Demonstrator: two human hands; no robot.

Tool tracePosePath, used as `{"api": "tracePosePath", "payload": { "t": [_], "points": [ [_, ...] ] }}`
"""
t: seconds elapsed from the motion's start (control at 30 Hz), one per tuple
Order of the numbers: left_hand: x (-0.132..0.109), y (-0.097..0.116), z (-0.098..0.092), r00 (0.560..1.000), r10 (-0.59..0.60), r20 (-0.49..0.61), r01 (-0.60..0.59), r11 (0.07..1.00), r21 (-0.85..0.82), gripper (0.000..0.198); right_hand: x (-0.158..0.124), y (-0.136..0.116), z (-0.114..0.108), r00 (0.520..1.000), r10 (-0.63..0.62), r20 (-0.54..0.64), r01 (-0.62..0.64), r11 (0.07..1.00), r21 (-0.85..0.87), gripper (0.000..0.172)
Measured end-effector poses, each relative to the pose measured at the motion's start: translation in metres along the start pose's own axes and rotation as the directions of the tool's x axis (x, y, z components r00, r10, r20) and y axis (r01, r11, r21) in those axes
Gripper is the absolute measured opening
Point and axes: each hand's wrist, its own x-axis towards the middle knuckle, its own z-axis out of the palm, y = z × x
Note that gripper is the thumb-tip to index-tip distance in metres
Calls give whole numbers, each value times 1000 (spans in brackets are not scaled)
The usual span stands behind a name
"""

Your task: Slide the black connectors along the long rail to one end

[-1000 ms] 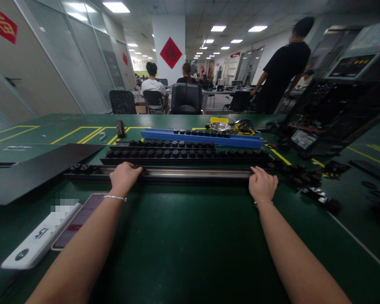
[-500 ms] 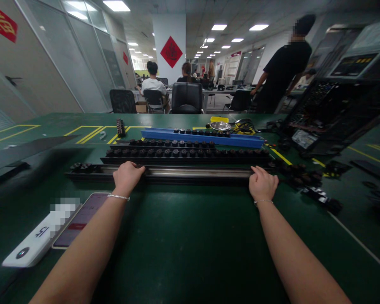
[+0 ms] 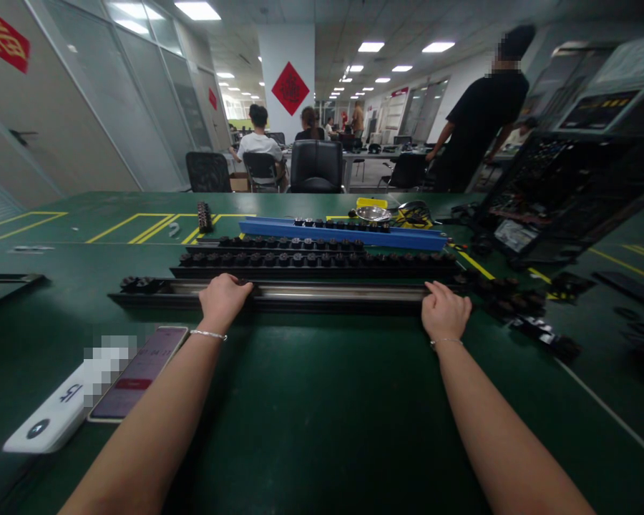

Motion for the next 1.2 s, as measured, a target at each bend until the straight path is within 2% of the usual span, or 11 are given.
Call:
{"api": "tracePosePath", "payload": {
  "t": [1.2],
  "points": [
    [-9,17,6,1000,13,12,-13,999,-34,42,1,0,0,1000,7,5,-7,1000,11,44]
  ]
}}
